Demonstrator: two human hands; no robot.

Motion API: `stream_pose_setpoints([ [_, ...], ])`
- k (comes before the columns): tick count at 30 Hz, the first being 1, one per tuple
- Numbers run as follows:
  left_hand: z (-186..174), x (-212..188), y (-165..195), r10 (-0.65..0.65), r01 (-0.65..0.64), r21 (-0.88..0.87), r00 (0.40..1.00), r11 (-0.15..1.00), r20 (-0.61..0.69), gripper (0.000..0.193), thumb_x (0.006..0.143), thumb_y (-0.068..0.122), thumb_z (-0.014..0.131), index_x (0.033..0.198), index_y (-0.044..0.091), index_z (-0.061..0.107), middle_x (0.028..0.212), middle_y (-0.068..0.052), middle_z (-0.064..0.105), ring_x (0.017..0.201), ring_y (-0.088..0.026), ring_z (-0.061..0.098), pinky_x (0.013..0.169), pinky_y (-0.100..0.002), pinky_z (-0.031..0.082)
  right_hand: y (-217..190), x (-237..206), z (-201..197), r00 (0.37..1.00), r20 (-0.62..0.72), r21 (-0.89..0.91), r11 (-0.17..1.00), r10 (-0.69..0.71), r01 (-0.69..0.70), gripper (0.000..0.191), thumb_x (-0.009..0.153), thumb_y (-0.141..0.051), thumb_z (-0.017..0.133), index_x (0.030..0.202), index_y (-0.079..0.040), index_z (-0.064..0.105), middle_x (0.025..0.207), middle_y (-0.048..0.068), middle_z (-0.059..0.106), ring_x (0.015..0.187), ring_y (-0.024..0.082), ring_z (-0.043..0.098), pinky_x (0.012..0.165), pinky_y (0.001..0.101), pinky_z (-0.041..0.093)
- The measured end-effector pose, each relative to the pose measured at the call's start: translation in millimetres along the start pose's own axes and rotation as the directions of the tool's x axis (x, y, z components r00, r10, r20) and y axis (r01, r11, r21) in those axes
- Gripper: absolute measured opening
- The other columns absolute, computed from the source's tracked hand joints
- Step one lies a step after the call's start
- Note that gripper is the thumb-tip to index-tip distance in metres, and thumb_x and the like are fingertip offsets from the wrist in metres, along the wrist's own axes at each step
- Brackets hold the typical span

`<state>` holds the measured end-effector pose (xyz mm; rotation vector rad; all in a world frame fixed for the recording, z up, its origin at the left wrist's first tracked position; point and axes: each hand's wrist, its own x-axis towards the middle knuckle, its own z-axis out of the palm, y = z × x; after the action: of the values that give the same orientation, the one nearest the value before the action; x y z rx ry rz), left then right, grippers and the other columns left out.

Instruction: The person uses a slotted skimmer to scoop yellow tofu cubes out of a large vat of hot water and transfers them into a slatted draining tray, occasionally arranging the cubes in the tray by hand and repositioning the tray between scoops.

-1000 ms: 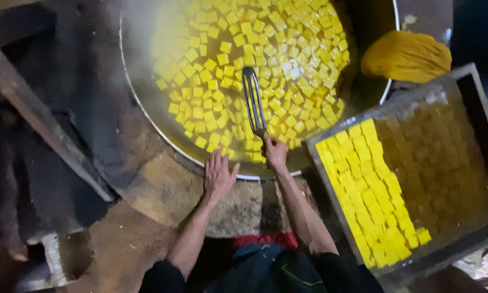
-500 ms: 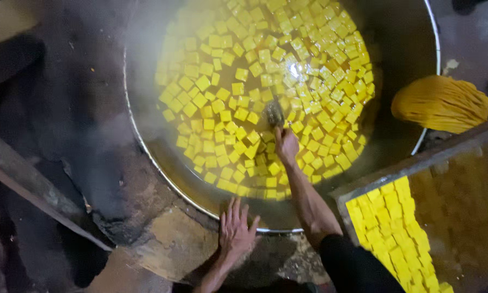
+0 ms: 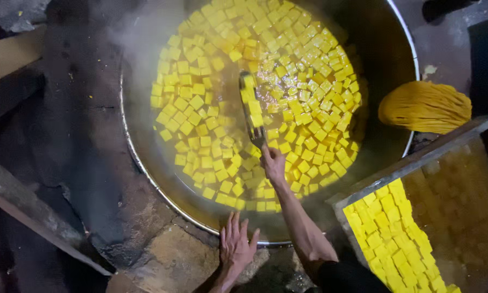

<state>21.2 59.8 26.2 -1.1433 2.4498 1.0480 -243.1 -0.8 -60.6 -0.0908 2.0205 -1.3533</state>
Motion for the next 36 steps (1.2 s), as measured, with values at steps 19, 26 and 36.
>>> stream_pose_setpoints([
  [19,-5,-1,11,0.006,-0.002,0.035,0.995,0.999,-0.103,0.053,0.091,0.047,0.065,0.121,0.003,0.066,0.145,-0.02,0.047,0.141,-0.038,0.036,0.108,-0.056,0.033,-44,81,-9,0.952,-0.136,-0.415,0.889,-0.273,0.196,0.045,0.095,-0.043,0.07,0.094,0.002,0.076,0.074,0.014,0.072,0.068,0.025,0.069,0.065,0.0391,0.052],
  [26,0,-11,8,-0.058,0.058,0.004,0.998,0.998,-0.034,0.053,0.094,0.05,0.059,0.123,0.006,0.066,0.15,-0.016,0.045,0.144,-0.033,0.036,0.112,-0.055,0.032,-95,51,-30,0.972,-0.08,0.078,0.971,-0.222,0.228,0.038,0.096,-0.034,0.069,0.103,0.003,0.072,0.074,0.006,0.07,0.06,0.012,0.065,0.056,0.0282,0.053],
  [36,32,-35,2,0.054,-0.01,0.188,0.972,0.982,-0.228,0.052,0.093,0.05,0.057,0.121,0.007,0.07,0.147,-0.014,0.051,0.139,-0.035,0.044,0.114,-0.052,0.036,-124,-82,-225,0.938,-0.095,0.151,0.927,-0.332,0.344,0.03,0.099,-0.031,0.068,0.1,-0.001,0.073,0.073,0.003,0.068,0.057,0.01,0.06,0.052,0.0273,0.048],
])
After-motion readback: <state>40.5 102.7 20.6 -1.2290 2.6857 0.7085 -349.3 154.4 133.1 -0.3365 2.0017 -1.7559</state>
